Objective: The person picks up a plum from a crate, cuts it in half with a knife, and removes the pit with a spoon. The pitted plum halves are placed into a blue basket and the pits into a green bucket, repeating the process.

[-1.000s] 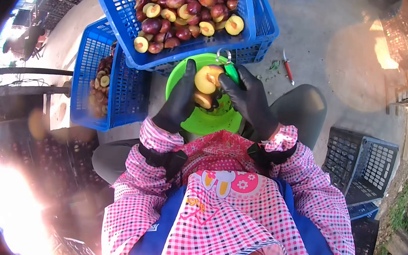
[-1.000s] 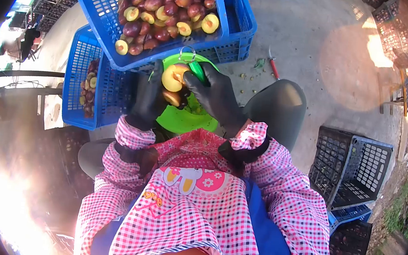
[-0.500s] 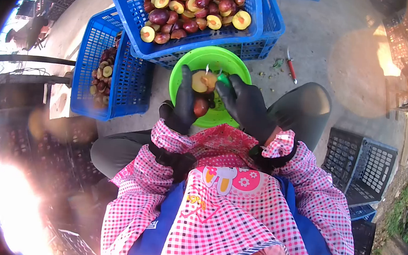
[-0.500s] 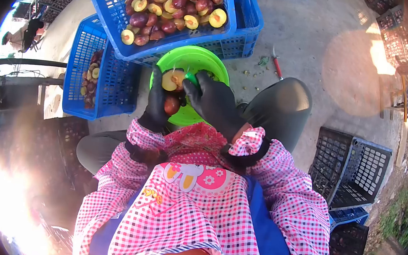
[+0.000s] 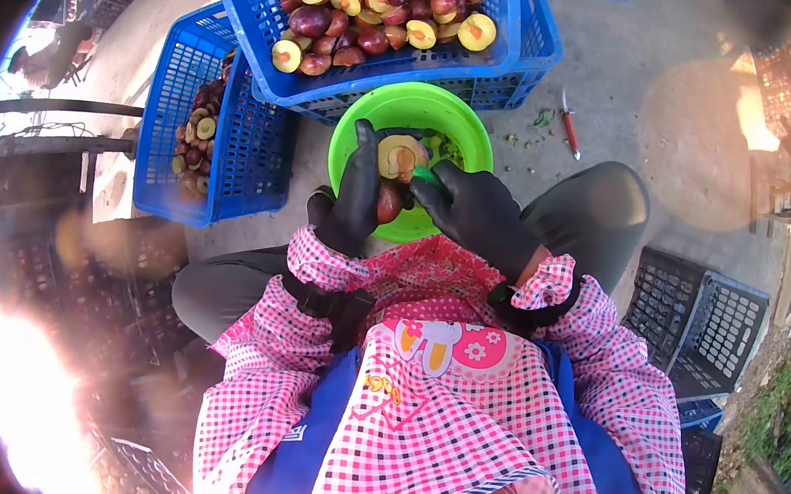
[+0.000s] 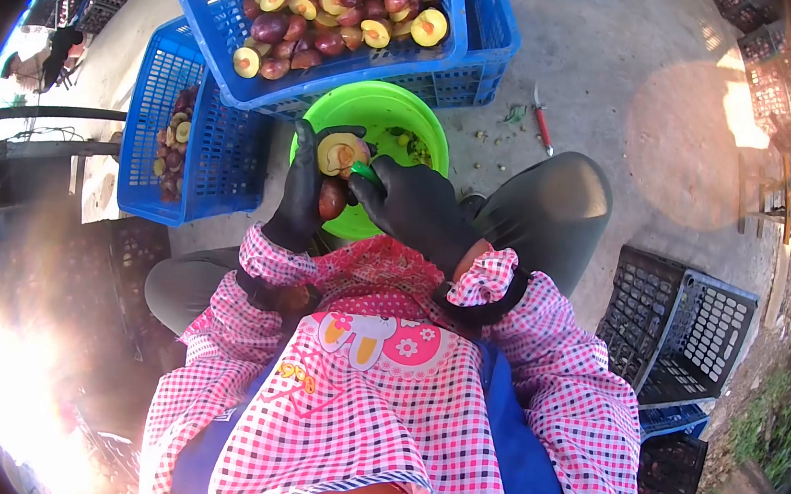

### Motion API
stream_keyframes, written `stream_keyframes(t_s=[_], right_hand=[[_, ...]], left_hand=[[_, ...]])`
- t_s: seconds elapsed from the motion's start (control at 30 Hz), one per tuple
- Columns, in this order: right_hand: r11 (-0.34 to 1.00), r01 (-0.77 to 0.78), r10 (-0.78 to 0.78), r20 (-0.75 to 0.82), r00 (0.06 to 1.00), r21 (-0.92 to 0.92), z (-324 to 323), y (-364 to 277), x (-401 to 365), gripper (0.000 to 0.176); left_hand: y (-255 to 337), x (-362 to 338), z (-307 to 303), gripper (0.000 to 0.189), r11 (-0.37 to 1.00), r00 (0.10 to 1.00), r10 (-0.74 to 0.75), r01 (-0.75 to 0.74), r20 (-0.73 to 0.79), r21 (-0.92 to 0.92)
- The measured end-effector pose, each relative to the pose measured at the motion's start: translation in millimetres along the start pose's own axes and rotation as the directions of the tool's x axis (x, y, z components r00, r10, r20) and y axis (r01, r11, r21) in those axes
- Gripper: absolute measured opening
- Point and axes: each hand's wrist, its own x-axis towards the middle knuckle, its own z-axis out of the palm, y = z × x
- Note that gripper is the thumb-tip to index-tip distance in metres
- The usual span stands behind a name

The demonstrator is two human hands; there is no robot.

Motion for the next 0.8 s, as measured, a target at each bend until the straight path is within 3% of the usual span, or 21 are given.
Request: stream_keyframes(t_s=[0.1,0.17,0.37,0.47,0.53,0.57,0.63,0.7,0.73,0.8], right_hand=[[0.999,-0.006,0.006,-0.003,1.000,0.036,0,-4,-1,0.035],[1.000,-0.012,0.012,-0.025,1.000,0.004,0,-11,-3,0.035],[0.998,-0.022,0.014,-0.140,0.990,-0.056,9,-21,-5,0.034],[0.998,-0.023,0.016,-0.135,0.991,-0.050,8,-18,-3,0.033],[0.998,-0.025,0.019,-0.112,0.994,-0.053,4,-14,-2,0.033],[1.000,0.008,-0.007,-0.060,0.998,0.022,0,-12,-1,0.034],[0.994,0.036,-0.035,-0.008,0.999,0.101,-6,-5,1,0.036],[0.909,-0.103,-0.003,0.254,0.967,0.405,-13,2,6,0.041],[0.908,-0.103,-0.004,0.254,0.967,0.406,-15,3,7,0.041],[0.721,-0.414,0.087,0.520,0.849,0.556,-21,3,9,0.044]], left_hand=[[-6,2,-10,0.061,0.996,0.997,0.036,-0.042,0.069,0.075],[-12,8,-11,0.057,0.981,0.977,0.191,-0.194,0.096,0.020],[-2,1,7,0.054,0.948,0.952,0.307,-0.308,0.024,0.087],[-7,10,2,0.053,0.924,0.939,0.331,-0.300,-0.099,0.239],[-3,8,0,0.053,0.929,0.955,0.298,-0.287,-0.009,0.235],[2,6,0,0.054,0.933,0.962,0.263,-0.274,0.080,0.233],[15,3,-1,0.054,0.932,0.977,0.180,-0.207,0.114,0.298],[26,1,6,0.055,0.918,0.984,0.101,-0.149,0.147,0.367],[28,-1,11,0.055,0.903,0.990,0.064,-0.111,0.127,0.415],[25,1,13,0.055,0.884,0.994,0.025,-0.071,0.105,0.462]])
